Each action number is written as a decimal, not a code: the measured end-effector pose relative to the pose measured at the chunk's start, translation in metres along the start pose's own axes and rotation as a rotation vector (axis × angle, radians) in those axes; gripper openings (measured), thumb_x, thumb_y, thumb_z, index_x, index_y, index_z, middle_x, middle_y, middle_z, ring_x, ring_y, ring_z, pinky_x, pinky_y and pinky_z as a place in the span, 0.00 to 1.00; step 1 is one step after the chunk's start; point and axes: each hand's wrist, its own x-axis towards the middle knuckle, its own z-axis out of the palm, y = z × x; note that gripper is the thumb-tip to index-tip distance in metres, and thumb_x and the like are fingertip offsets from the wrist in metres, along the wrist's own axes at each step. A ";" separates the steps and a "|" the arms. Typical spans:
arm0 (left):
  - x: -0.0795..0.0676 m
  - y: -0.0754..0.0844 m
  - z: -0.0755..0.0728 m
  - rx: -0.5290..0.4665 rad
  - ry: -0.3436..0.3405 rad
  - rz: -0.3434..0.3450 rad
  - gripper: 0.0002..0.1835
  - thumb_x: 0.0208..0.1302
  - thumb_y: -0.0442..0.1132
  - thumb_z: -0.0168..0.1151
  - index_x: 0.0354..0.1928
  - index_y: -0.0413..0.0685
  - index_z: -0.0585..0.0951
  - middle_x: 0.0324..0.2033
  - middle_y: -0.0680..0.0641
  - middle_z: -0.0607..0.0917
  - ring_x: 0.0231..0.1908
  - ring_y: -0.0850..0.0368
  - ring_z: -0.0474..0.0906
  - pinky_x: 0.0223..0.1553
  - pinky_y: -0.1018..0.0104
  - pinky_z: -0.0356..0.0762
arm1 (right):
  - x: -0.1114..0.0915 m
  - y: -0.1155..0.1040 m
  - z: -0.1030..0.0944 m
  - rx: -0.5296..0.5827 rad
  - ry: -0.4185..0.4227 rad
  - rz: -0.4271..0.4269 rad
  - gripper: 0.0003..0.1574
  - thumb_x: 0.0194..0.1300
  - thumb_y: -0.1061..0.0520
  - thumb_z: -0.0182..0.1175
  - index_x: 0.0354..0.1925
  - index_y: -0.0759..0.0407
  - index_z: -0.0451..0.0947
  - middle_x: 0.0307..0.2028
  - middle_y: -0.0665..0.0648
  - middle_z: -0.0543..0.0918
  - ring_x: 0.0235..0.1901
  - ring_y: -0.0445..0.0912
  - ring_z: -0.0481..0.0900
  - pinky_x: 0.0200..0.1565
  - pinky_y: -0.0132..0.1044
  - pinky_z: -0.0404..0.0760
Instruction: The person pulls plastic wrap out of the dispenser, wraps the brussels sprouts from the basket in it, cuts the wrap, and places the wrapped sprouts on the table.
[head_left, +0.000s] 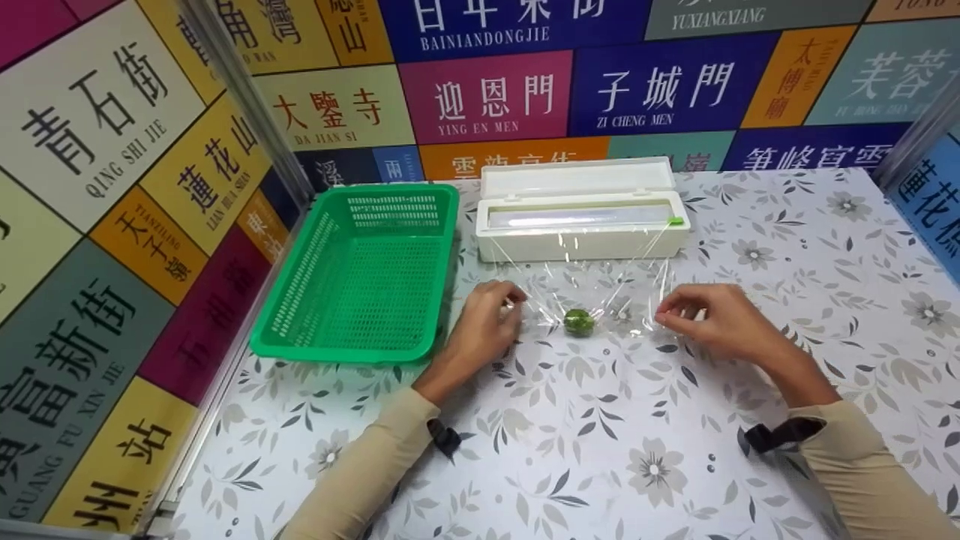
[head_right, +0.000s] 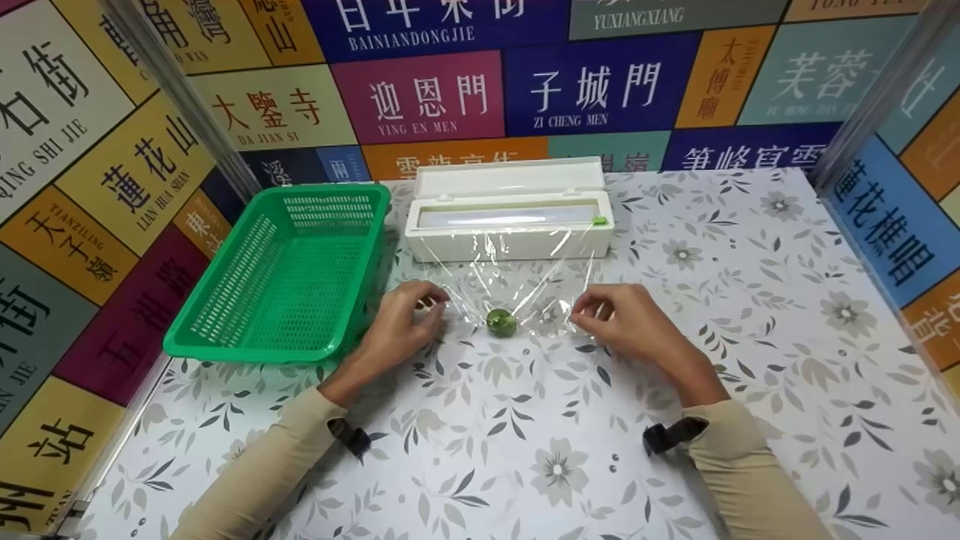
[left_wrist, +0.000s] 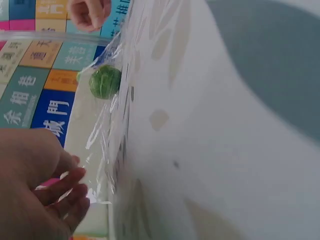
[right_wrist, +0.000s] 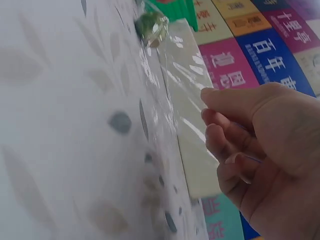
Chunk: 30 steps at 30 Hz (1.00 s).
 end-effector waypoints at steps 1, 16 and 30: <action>0.002 0.004 0.002 -0.007 -0.037 0.033 0.07 0.71 0.29 0.67 0.46 0.42 0.88 0.44 0.43 0.92 0.48 0.48 0.88 0.54 0.58 0.86 | 0.002 -0.004 0.004 0.006 -0.010 -0.018 0.03 0.70 0.54 0.75 0.41 0.49 0.90 0.33 0.49 0.90 0.30 0.37 0.82 0.32 0.30 0.83; 0.026 0.033 0.030 0.022 -0.301 0.206 0.12 0.68 0.37 0.76 0.52 0.51 0.90 0.51 0.51 0.90 0.56 0.56 0.86 0.62 0.70 0.82 | 0.041 -0.030 0.053 0.070 -0.062 -0.181 0.12 0.64 0.57 0.79 0.47 0.51 0.92 0.42 0.48 0.93 0.35 0.39 0.86 0.39 0.36 0.86; 0.041 0.027 0.029 -0.035 -0.302 0.131 0.09 0.73 0.40 0.72 0.50 0.47 0.92 0.56 0.46 0.91 0.56 0.54 0.90 0.60 0.72 0.84 | 0.052 -0.033 0.059 0.007 -0.030 -0.131 0.08 0.66 0.60 0.76 0.44 0.50 0.93 0.41 0.50 0.94 0.36 0.45 0.86 0.41 0.43 0.84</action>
